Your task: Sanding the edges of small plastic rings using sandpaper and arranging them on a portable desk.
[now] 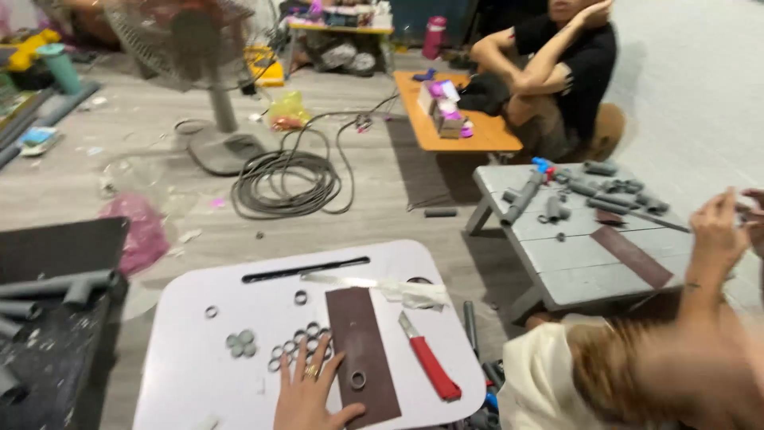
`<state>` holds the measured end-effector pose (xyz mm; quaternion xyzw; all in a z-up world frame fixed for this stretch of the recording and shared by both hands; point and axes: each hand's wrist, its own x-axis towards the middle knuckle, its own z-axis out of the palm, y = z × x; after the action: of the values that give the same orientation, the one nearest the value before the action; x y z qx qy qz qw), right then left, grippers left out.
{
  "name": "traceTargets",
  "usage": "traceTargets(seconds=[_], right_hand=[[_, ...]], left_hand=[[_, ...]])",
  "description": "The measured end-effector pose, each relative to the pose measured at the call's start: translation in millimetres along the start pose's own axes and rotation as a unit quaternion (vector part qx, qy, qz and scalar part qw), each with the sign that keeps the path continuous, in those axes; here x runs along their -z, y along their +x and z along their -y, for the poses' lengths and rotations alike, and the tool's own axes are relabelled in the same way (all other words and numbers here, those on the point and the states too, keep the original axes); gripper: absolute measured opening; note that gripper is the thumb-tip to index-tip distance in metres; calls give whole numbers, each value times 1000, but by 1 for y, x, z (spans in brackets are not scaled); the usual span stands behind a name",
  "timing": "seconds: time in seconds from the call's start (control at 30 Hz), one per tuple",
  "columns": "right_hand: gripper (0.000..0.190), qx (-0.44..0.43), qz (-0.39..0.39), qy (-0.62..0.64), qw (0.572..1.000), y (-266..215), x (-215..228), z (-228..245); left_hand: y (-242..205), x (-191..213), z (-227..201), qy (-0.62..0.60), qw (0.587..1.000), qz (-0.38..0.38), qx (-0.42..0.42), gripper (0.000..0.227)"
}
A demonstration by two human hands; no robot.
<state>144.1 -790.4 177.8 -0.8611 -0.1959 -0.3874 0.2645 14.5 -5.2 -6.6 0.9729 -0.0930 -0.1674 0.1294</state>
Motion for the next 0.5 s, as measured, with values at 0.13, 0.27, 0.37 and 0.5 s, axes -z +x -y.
traceTargets(seconds=[0.13,0.27,0.37,0.5], right_hand=[[76,204,-69,443,870,248,-151,310],[70,-70,-96,142,983,312,-186,283],[49,-20,-67,-70,995,323,-190,235],[48,-107,-41,-248,962,337,-178,230]], left_hand=[[7,-5,2,23,1000,-11,15,108],[10,-10,5,15,1000,-11,5,110],[-6,-3,-1,-44,994,-96,-18,98],[-4,4,-3,-48,996,-70,1,98]])
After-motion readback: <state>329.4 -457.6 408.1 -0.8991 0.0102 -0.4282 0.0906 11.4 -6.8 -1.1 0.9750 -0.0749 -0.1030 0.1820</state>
